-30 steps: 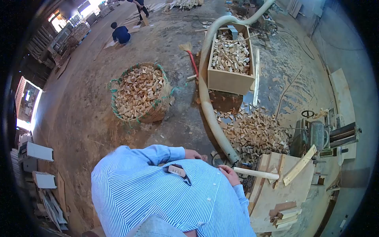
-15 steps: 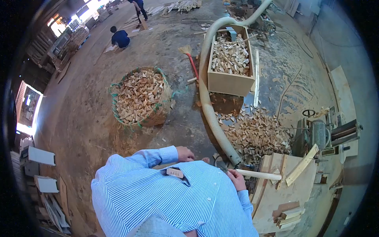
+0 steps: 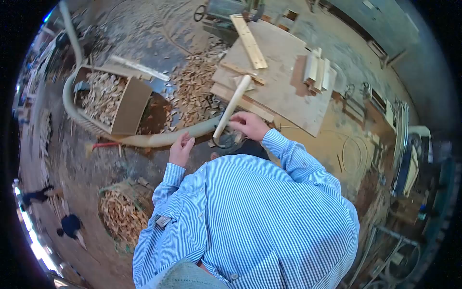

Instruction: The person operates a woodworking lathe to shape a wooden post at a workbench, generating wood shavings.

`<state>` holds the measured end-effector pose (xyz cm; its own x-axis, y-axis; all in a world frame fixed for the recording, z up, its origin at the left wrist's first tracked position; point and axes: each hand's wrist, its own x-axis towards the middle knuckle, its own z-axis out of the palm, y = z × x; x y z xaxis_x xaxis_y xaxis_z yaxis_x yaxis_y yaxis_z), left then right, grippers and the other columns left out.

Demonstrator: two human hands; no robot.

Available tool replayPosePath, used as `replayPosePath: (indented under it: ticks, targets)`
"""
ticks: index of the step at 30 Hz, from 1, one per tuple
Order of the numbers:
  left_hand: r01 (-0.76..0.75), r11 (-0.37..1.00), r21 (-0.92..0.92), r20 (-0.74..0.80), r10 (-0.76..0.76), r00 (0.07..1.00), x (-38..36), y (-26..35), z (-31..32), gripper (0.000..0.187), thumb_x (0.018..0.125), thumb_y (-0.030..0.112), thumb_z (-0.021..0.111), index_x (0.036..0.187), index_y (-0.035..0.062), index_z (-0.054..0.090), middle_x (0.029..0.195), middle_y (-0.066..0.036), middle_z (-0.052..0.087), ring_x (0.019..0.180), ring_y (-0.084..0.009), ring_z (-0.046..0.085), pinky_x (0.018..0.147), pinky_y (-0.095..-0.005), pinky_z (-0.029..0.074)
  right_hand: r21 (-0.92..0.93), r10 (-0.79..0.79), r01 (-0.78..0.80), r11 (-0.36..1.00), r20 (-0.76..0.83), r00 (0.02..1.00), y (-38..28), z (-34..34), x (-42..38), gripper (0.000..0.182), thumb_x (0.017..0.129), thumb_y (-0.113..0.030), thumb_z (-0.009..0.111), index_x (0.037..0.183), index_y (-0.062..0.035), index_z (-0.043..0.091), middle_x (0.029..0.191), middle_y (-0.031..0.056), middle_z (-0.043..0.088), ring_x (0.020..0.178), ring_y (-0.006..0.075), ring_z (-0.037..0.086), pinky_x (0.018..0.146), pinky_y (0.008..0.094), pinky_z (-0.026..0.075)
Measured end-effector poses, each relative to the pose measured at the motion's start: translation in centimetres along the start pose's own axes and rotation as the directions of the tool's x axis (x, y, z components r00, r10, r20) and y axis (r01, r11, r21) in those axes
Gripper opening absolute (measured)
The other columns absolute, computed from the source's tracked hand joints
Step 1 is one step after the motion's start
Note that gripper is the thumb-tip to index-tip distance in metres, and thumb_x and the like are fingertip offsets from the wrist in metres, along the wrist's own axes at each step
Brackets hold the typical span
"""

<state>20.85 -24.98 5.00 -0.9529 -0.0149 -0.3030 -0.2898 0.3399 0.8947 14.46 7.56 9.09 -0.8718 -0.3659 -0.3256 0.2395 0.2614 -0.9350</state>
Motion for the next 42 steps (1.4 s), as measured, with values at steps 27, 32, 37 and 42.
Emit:
replayPosePath:
  ticks: [27,32,37,42]
  targets:
    - [-0.030,0.873,0.487,0.086,-0.013,0.996,13.7,4.9,19.0,0.056,0.090,0.046,0.074,0.120,-0.0003,0.064,0.103,-0.025,0.072,0.097,-0.0426,0.069,0.084,-0.0482,0.053,-0.617,-0.322,-0.696,0.368,-0.786,0.527,6.3,-44.1,11.8,0.060,0.089,-0.055,0.065,0.126,-0.0087,0.059,0.126,0.0135,0.068,0.125,0.0342,0.059,0.104,0.0517,0.045]
    - [0.083,0.808,0.584,0.023,-0.118,0.993,14.3,5.3,19.7,0.052,0.090,0.048,0.074,0.103,-0.0010,0.064,0.097,-0.027,0.071,0.093,-0.0461,0.068,0.080,-0.0513,0.053,-0.598,-0.090,-0.744,0.299,-0.794,0.602,4.5,-45.1,13.3,0.051,0.089,-0.050,0.067,0.121,-0.0113,0.061,0.124,0.0146,0.069,0.118,0.0332,0.064,0.101,0.0501,0.050]
    - [0.085,0.806,0.585,0.024,-0.122,0.992,14.5,4.9,19.6,0.054,0.089,0.050,0.074,0.103,-0.0007,0.063,0.096,-0.028,0.070,0.093,-0.0469,0.068,0.080,-0.0524,0.053,-0.556,-0.139,-0.605,0.570,-0.791,0.595,2.4,-44.9,13.3,0.045,0.087,-0.043,0.068,0.112,-0.0059,0.067,0.115,0.0219,0.070,0.108,0.0375,0.067,0.095,0.0470,0.053]
    - [0.060,0.806,0.589,0.036,-0.100,0.994,14.3,4.3,19.5,0.054,0.089,0.050,0.074,0.105,-0.0003,0.062,0.097,-0.028,0.070,0.095,-0.0469,0.068,0.081,-0.0532,0.053,-0.591,-0.427,-0.268,0.761,-0.766,0.480,-3.1,-44.0,13.1,0.053,0.088,-0.039,0.072,0.125,-0.0019,0.067,0.103,0.0198,0.072,0.097,0.0342,0.071,0.087,0.0446,0.056]
